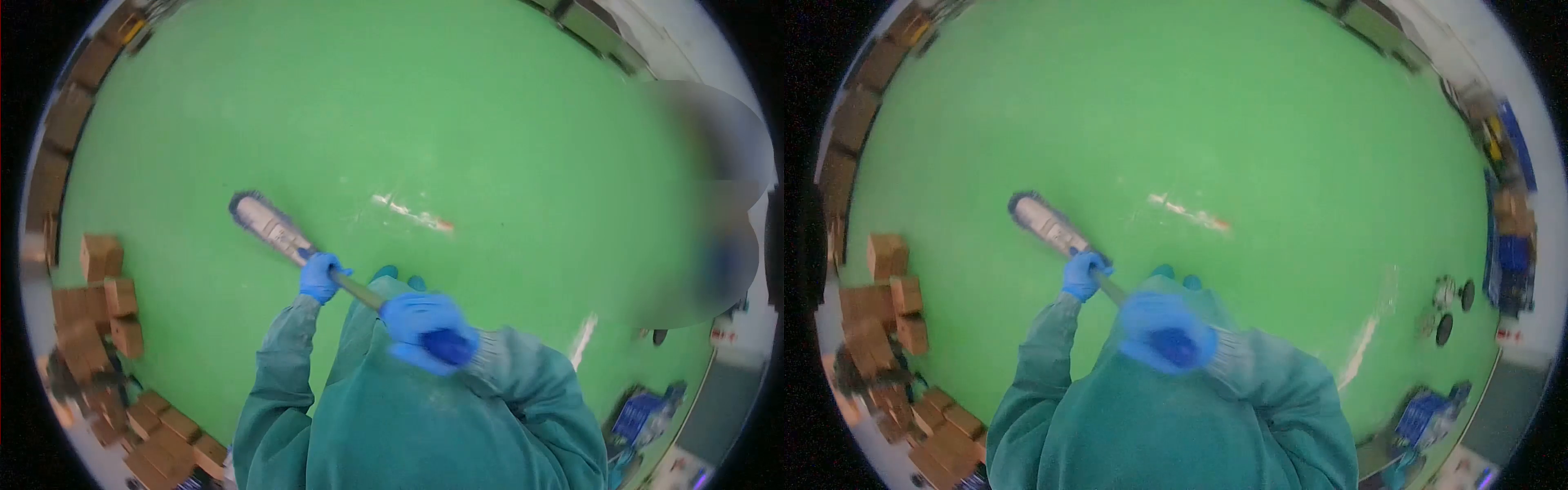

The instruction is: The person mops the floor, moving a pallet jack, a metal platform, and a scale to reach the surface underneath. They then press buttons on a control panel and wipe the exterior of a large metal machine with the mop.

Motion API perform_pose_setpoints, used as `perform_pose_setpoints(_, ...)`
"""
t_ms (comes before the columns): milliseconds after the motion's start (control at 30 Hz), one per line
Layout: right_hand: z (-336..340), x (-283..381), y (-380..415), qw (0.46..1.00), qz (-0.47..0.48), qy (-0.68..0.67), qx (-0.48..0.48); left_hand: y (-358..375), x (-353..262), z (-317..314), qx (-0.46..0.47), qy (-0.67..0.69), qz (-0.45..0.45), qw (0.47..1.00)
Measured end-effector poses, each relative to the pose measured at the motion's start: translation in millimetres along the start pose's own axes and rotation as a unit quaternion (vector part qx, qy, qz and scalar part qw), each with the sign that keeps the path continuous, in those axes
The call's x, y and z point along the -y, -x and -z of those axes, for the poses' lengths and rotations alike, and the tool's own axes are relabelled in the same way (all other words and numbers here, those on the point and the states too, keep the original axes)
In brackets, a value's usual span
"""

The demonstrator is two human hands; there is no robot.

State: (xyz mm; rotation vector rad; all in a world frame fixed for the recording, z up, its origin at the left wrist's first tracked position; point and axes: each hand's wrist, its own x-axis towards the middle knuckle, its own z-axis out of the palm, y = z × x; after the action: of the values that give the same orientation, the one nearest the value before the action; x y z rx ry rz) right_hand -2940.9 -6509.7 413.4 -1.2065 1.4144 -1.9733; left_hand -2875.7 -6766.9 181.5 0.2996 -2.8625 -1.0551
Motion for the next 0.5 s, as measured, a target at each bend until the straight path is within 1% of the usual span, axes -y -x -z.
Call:
perform_pose_setpoints(33,-13.0,-24.9,2.2,0.999,-0.035,-0.022,-0.017,7.1,28.0,-6.7,-0.002,-0.002,0.006,1.000)
perform_pose_setpoints(67,-22.6,-42.2,2.4,0.998,-0.056,0.027,-0.001,14.2,55.7,-13.3,-0.005,-0.004,0.011,1.000)
perform_pose_setpoints(100,-31.0,-57.4,3.5,0.994,-0.081,0.074,0.016,21.9,110.7,-39.7,0.022,0.041,0.052,0.998)
perform_pose_setpoints(133,-39.8,-79.9,10.9,0.993,-0.087,0.076,-0.005,28.8,162.8,-64.9,0.045,0.084,0.095,0.991)
perform_pose_setpoints(167,-46.0,-103.6,15.1,0.993,-0.091,0.053,-0.048,34.8,212.3,-88.8,0.065,0.124,0.140,0.980)
perform_pose_setpoints(200,-49.4,-111.8,17.0,0.991,-0.091,0.029,-0.089,24.2,199.0,-83.1,0.100,0.065,0.109,0.987)
perform_pose_setpoints(233,-44.7,-111.4,22.6,0.990,-0.093,0.033,-0.104,12.4,180.0,-74.2,0.132,0.008,0.074,0.989)
perform_pose_setpoints(267,-32.8,-94.3,22.6,0.984,-0.125,0.016,-0.128,6.4,154.4,-69.5,0.173,-0.104,0.014,0.979)
perform_pose_setpoints(300,-25.1,-70.5,26.8,0.976,-0.155,-0.003,-0.150,6.8,126.7,-67.9,0.181,-0.103,0.010,0.978)
perform_pose_setpoints(333,-16.3,-58.9,31.0,0.976,-0.157,0.001,-0.154,-2.0,106.0,-76.6,0.139,-0.049,0.008,0.989)
perform_pose_setpoints(367,-7.9,-44.4,37.4,0.972,-0.165,0.054,-0.158,-8.1,88.0,-88.2,0.095,0.005,0.008,0.995)
perform_pose_setpoints(400,1.2,-44.5,43.1,0.965,-0.175,0.107,-0.163,-19.2,87.5,-110.7,0.109,0.018,-0.028,0.994)
perform_pose_setpoints(433,7.6,-29.2,52.6,0.965,-0.175,0.108,-0.164,-24.4,74.5,-126.2,0.119,0.029,-0.064,0.990)
perform_pose_setpoints(500,21.7,-2.0,79.3,0.969,-0.120,0.089,-0.194,-36.4,27.1,-155.9,0.151,0.098,-0.090,0.979)
